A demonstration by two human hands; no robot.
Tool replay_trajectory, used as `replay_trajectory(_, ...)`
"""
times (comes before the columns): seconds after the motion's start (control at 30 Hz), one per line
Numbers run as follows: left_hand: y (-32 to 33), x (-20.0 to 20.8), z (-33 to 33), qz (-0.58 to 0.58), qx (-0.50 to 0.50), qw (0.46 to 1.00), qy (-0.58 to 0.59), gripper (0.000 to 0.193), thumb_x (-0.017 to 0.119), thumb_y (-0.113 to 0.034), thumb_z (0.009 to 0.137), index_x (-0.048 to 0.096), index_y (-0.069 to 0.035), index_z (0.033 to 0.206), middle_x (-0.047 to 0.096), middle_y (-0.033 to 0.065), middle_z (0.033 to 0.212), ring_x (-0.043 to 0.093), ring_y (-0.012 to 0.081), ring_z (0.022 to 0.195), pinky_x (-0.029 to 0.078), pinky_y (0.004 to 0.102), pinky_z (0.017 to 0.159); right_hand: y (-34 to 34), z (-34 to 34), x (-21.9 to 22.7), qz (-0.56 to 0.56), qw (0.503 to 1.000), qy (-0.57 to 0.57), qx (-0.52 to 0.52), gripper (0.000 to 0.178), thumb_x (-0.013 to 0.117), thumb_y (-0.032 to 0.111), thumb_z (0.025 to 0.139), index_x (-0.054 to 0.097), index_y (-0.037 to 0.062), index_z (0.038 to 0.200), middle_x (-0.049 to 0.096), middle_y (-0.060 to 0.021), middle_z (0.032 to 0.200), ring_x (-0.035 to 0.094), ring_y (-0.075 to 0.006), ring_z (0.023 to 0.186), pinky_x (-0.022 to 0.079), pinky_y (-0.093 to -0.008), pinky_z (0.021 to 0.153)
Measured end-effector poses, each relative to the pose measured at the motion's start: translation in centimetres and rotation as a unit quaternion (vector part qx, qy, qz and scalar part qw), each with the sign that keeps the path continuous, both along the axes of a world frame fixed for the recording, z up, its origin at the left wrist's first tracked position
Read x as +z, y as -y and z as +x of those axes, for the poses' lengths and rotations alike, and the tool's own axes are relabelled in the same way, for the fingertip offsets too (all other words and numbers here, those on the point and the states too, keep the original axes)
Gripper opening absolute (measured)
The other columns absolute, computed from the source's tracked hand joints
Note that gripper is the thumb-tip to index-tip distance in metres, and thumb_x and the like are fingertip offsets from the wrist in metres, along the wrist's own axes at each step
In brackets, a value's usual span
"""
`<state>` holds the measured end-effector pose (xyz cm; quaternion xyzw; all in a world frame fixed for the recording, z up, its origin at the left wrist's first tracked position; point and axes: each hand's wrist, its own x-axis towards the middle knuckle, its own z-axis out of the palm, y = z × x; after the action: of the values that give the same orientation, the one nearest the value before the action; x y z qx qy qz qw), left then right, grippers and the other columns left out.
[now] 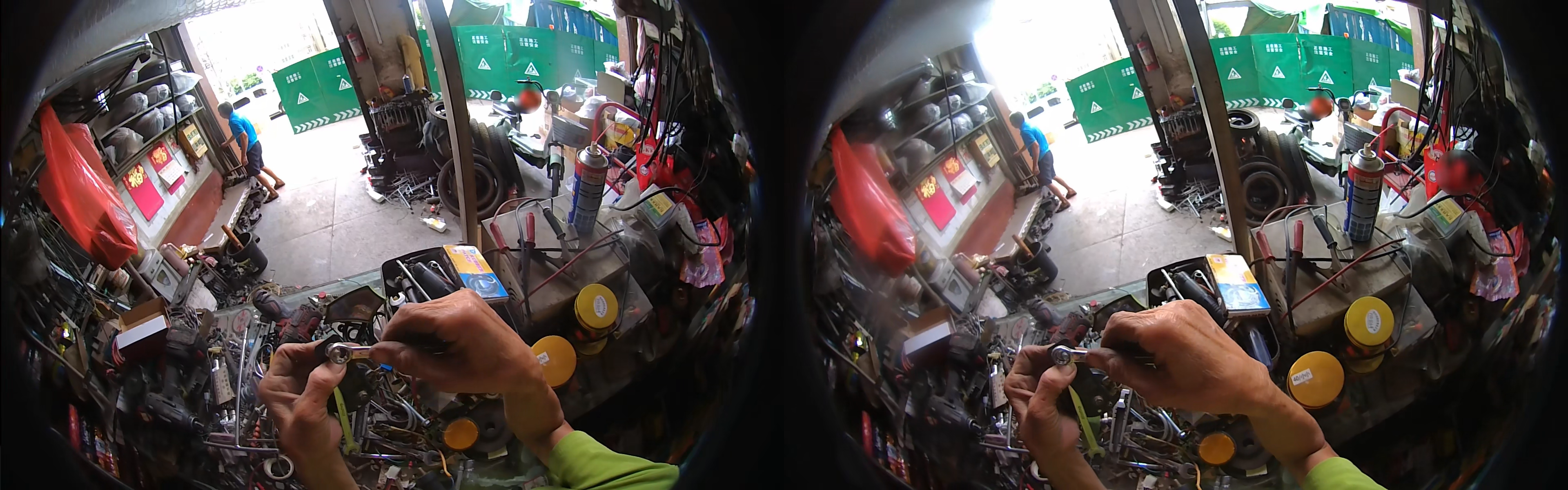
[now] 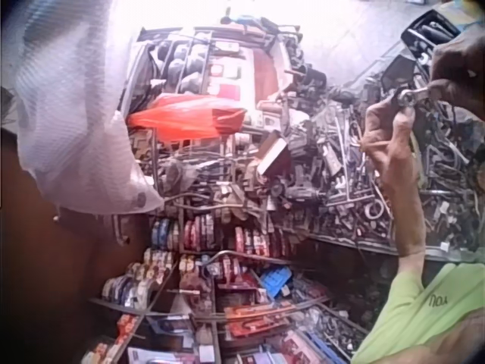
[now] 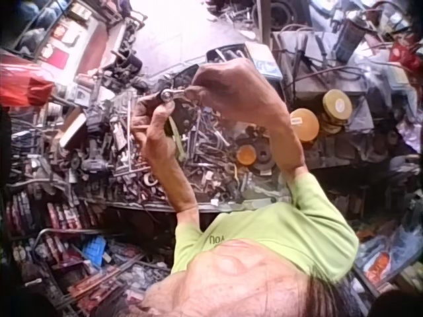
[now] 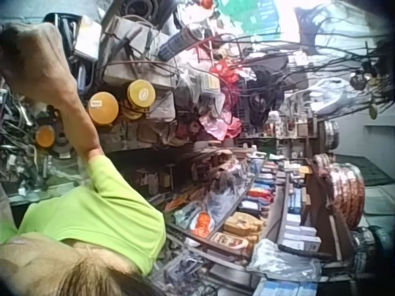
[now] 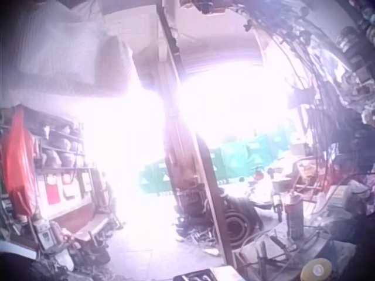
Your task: The person assembles a small mechanical component using a wrench and other hand tools. They tighten a nut onto a threaded shaft, adjust the fit, and reposition the parts repeatedly on a cluttered workbench.
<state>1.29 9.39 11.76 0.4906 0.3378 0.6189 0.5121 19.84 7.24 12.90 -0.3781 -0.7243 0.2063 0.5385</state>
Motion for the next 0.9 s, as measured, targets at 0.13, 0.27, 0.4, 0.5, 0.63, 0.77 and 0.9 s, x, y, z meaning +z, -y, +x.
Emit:
replay_trajectory(0.13, 0.32, 0.08, 0.33, -0.012, -0.011, 1.000, -0.004, 0.016, 0.067, 0.000, 0.075, 0.061, 0.003, 0.089, 0.066, 0.0069, 0.081, 0.060, 0.0099, 0.072, 0.047, 0.0216, 0.074, 0.05, 0.01, 0.08, -0.011, 1.000, 0.003, 0.001, 0.021, 0.068, 0.020, 0.087, 0.060, 0.0027, 0.078, 0.053, -0.0116, 0.056, 0.053, -0.0299, 0.049, 0.040, -0.0364, 0.048)
replay_trajectory(0.27, 0.28, 0.03, 0.13, -0.013, -0.018, 1.000, -0.009, 0.018, 0.068, 0.000, 0.075, 0.061, 0.005, 0.091, 0.067, 0.0070, 0.082, 0.060, 0.0093, 0.073, 0.047, 0.0212, 0.073, -0.09, -0.13, 0.26, 0.009, 0.999, 0.032, -0.014, 0.022, 0.068, 0.022, 0.087, 0.060, 0.0032, 0.077, 0.054, -0.0109, 0.056, 0.054, -0.0301, 0.049, 0.041, -0.0369, 0.048)
replay_trajectory(0.4, 0.44, 0.14, 0.27, -0.010, -0.021, 1.000, 0.000, 0.018, 0.068, 0.000, 0.075, 0.062, 0.005, 0.091, 0.067, 0.0066, 0.082, 0.060, 0.0089, 0.072, 0.047, 0.0208, 0.073, 0.04, -0.12, 0.33, 0.001, 0.999, 0.034, -0.017, 0.023, 0.068, 0.022, 0.087, 0.061, 0.0036, 0.077, 0.054, -0.0109, 0.056, 0.054, -0.0301, 0.049, 0.041, -0.0372, 0.048)
replay_trajectory(0.5, 0.67, 0.43, 0.86, -0.021, -0.005, 1.000, -0.015, 0.014, 0.067, 0.001, 0.072, 0.060, 0.001, 0.084, 0.064, 0.0053, 0.078, 0.058, 0.0097, 0.069, 0.046, 0.0210, 0.071, 0.08, -0.01, 0.06, -0.002, 0.999, 0.028, -0.016, 0.022, 0.068, 0.022, 0.087, 0.061, 0.0038, 0.077, 0.053, -0.0110, 0.055, 0.054, -0.0303, 0.049, 0.041, -0.0374, 0.049)
replay_trajectory(0.63, 0.56, 0.20, 0.69, -0.015, -0.022, 1.000, -0.011, 0.017, 0.067, 0.002, 0.073, 0.061, 0.002, 0.089, 0.065, 0.0060, 0.080, 0.059, 0.0095, 0.070, 0.046, 0.0208, 0.071, -0.07, -0.06, 0.14, 0.015, 0.999, 0.029, -0.013, 0.022, 0.068, 0.022, 0.087, 0.061, 0.0036, 0.078, 0.053, -0.0109, 0.055, 0.055, -0.0301, 0.050, 0.041, -0.0375, 0.049)
replay_trajectory(0.77, 0.63, 0.17, 0.41, -0.017, -0.035, 0.999, -0.011, 0.019, 0.067, 0.005, 0.076, 0.061, 0.005, 0.094, 0.068, 0.0085, 0.084, 0.062, 0.0094, 0.073, 0.048, 0.0207, 0.072, 0.06, -0.03, 0.54, 0.028, 0.998, 0.051, -0.015, 0.022, 0.067, 0.022, 0.088, 0.061, 0.0034, 0.078, 0.053, -0.0109, 0.056, 0.056, -0.0294, 0.052, 0.042, -0.0371, 0.050)
replay_trajectory(0.9, 0.70, 0.11, 0.45, -0.018, -0.035, 0.999, 0.011, 0.020, 0.067, 0.005, 0.074, 0.060, 0.006, 0.093, 0.067, 0.0089, 0.082, 0.062, 0.0105, 0.072, 0.048, 0.0216, 0.072, 0.33, 0.14, 0.59, 0.028, 0.999, 0.046, -0.011, 0.022, 0.067, 0.023, 0.088, 0.061, 0.0036, 0.078, 0.053, -0.0105, 0.057, 0.055, -0.0284, 0.051, 0.041, -0.0368, 0.050)
